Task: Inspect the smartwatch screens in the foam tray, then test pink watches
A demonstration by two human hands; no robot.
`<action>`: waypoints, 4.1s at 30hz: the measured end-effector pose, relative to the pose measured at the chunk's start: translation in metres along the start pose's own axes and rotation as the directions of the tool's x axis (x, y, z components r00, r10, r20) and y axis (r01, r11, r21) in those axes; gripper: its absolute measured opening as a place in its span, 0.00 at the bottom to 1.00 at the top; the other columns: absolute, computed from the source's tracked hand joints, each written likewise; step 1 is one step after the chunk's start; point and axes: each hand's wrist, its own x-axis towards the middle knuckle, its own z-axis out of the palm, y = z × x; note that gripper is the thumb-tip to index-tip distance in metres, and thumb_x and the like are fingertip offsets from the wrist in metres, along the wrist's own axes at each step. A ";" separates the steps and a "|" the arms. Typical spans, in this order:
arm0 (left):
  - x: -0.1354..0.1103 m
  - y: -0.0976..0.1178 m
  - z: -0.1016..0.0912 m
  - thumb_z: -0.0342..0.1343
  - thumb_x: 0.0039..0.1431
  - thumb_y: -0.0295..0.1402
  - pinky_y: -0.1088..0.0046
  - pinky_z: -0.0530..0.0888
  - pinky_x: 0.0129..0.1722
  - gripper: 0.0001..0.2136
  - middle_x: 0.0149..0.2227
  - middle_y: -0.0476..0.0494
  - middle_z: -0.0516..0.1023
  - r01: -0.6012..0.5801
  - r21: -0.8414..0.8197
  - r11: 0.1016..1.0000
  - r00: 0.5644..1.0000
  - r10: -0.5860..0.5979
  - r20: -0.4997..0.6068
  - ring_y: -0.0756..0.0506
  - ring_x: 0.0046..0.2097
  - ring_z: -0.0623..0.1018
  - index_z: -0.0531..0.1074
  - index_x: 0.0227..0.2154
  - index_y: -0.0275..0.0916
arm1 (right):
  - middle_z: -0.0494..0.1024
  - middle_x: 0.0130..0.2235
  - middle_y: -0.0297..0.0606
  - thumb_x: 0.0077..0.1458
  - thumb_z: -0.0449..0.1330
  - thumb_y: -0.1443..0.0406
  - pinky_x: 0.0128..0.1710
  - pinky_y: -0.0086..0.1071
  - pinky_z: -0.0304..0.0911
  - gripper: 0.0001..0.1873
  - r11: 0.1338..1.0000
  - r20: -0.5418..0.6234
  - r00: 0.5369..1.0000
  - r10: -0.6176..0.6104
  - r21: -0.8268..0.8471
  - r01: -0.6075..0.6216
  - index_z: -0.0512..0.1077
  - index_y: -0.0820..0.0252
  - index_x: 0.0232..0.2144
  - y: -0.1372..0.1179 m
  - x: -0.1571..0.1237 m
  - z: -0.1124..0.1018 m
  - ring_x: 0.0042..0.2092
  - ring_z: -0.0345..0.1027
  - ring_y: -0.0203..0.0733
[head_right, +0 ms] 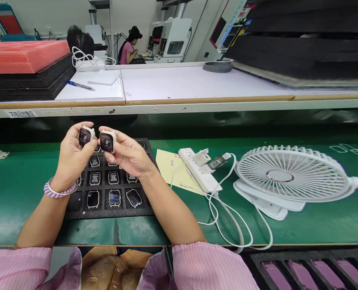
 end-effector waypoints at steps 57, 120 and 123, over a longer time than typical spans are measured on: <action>0.008 -0.012 0.003 0.60 0.53 0.30 0.76 0.83 0.27 0.15 0.41 0.48 0.80 0.202 -0.201 0.958 0.976 -0.180 0.126 0.53 0.26 0.80 0.71 0.45 0.40 | 0.76 0.38 0.31 0.53 0.71 0.58 0.29 0.32 0.68 0.25 0.961 -0.179 0.974 -0.141 -0.260 0.091 0.69 0.56 0.50 0.001 0.008 -0.017 0.28 0.68 0.33; 0.007 -0.011 0.002 0.57 0.56 0.32 0.75 0.85 0.32 0.17 0.39 0.49 0.81 0.262 -0.259 0.930 0.953 -0.206 0.224 0.50 0.29 0.84 0.73 0.50 0.38 | 0.72 0.34 0.28 0.48 0.72 0.59 0.25 0.28 0.64 0.24 0.935 -0.227 0.951 -0.212 -0.329 0.130 0.70 0.55 0.45 -0.001 0.007 -0.016 0.26 0.63 0.32; 0.007 -0.010 0.003 0.59 0.55 0.32 0.75 0.85 0.31 0.17 0.40 0.49 0.81 0.255 -0.266 0.930 0.956 -0.201 0.216 0.50 0.28 0.84 0.73 0.49 0.38 | 0.72 0.34 0.29 0.48 0.72 0.58 0.25 0.28 0.65 0.24 0.939 -0.221 0.954 -0.201 -0.320 0.123 0.70 0.55 0.46 -0.002 0.007 -0.015 0.26 0.63 0.32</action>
